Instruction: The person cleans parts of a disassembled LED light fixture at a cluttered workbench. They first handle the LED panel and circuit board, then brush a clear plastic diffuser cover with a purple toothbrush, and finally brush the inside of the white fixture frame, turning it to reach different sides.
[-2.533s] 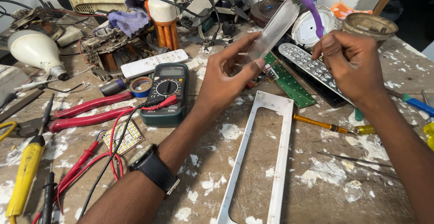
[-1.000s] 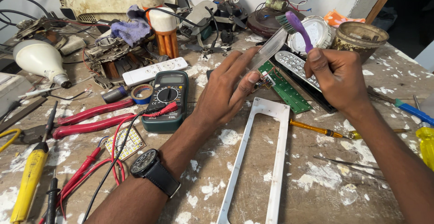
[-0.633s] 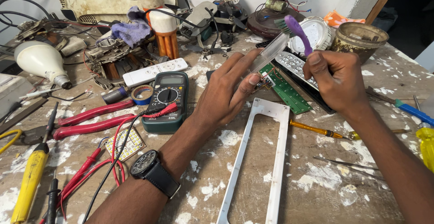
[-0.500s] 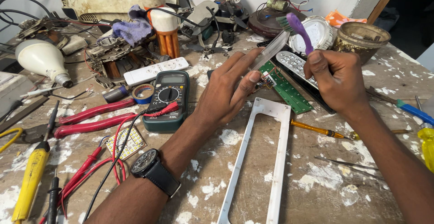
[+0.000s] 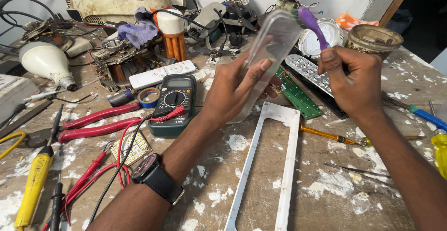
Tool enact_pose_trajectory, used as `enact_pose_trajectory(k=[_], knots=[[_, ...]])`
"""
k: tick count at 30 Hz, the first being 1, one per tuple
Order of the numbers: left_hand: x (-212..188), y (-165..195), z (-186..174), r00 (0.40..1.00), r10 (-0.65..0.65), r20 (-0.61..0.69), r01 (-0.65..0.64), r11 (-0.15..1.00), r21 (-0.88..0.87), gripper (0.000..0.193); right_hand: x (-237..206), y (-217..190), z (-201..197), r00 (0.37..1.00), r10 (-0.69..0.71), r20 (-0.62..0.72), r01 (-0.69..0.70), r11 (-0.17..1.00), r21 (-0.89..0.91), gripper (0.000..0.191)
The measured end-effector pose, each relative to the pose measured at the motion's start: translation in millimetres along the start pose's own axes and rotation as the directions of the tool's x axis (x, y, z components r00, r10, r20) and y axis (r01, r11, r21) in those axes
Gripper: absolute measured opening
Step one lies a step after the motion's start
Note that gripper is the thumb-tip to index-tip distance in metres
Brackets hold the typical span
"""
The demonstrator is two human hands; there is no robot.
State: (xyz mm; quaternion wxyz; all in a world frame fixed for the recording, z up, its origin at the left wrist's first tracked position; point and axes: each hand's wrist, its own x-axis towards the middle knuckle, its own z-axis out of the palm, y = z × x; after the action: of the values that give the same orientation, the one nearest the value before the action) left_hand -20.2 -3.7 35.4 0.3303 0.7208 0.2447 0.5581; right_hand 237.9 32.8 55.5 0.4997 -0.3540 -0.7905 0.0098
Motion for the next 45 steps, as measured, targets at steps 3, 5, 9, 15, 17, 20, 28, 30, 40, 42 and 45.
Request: enact_pose_trajectory(k=[3, 5, 9, 15, 17, 20, 28, 30, 40, 42, 45], knots=[[3.4, -3.0, -2.2, 0.999, -0.033, -0.037, 0.029, 0.996, -0.090, 0.060, 2.8, 4.3, 2.3, 0.996, 0.078, 0.048, -0.079, 0.997, 0.016, 0.053], [6.1, -5.6, -6.6, 0.997, -0.057, -0.053, 0.052, 0.995, -0.082, 0.066, 4.4, 7.7, 2.3, 0.985, 0.138, 0.103, -0.137, 0.990, -0.009, 0.051], [4.8, -9.0, -14.8, 0.998, -0.033, -0.054, 0.028, 0.994, -0.102, 0.078, 1.9, 10.4, 4.8, 0.990, 0.019, 0.137, -0.001, 0.992, -0.124, 0.040], [5.3, -8.6, -11.3, 0.996, -0.088, -0.001, 0.088, 0.991, -0.099, 0.096, -0.8, 5.7, 4.4, 0.997, -0.012, 0.082, 0.019, 0.996, -0.092, 0.042], [4.4, -7.3, -11.2, 0.993, -0.109, 0.039, 0.113, 0.985, -0.129, 0.098, 0.2, 3.9, 4.8, 0.996, -0.016, 0.093, 0.026, 0.993, -0.112, 0.042], [3.3, -5.1, -14.4, 0.989, -0.131, 0.061, 0.139, 0.979, -0.152, 0.103, 0.9, 1.9, 6.4, 0.977, -0.100, 0.189, 0.119, 0.988, -0.093, 0.039], [5.5, -2.1, -21.8, 0.947, -0.317, 0.050, 0.320, 0.917, -0.236, 0.102, -0.8, -0.9, 16.9, 0.943, -0.009, 0.332, 0.109, 0.952, -0.285, 0.044], [7.4, -3.0, -21.9, 0.944, -0.324, 0.058, 0.329, 0.921, -0.209, 0.101, 0.4, -1.1, 15.3, 0.958, 0.053, 0.282, 0.043, 0.945, -0.325, 0.046], [10.4, -12.6, -22.4, 0.908, -0.387, 0.160, 0.416, 0.873, -0.255, 0.094, 0.3, -6.7, 13.0, 0.962, 0.030, 0.271, 0.065, 0.941, -0.333, 0.044], [11.1, -14.1, -23.8, 0.907, -0.386, 0.170, 0.419, 0.871, -0.256, 0.097, -0.7, -8.7, 15.2, 0.949, -0.029, 0.313, 0.135, 0.937, -0.322, 0.040], [10.6, -15.5, -24.4, 0.901, -0.400, 0.170, 0.429, 0.881, -0.200, 0.096, -1.2, -11.9, 15.2, 0.933, -0.108, 0.344, 0.218, 0.929, -0.299, 0.036]])
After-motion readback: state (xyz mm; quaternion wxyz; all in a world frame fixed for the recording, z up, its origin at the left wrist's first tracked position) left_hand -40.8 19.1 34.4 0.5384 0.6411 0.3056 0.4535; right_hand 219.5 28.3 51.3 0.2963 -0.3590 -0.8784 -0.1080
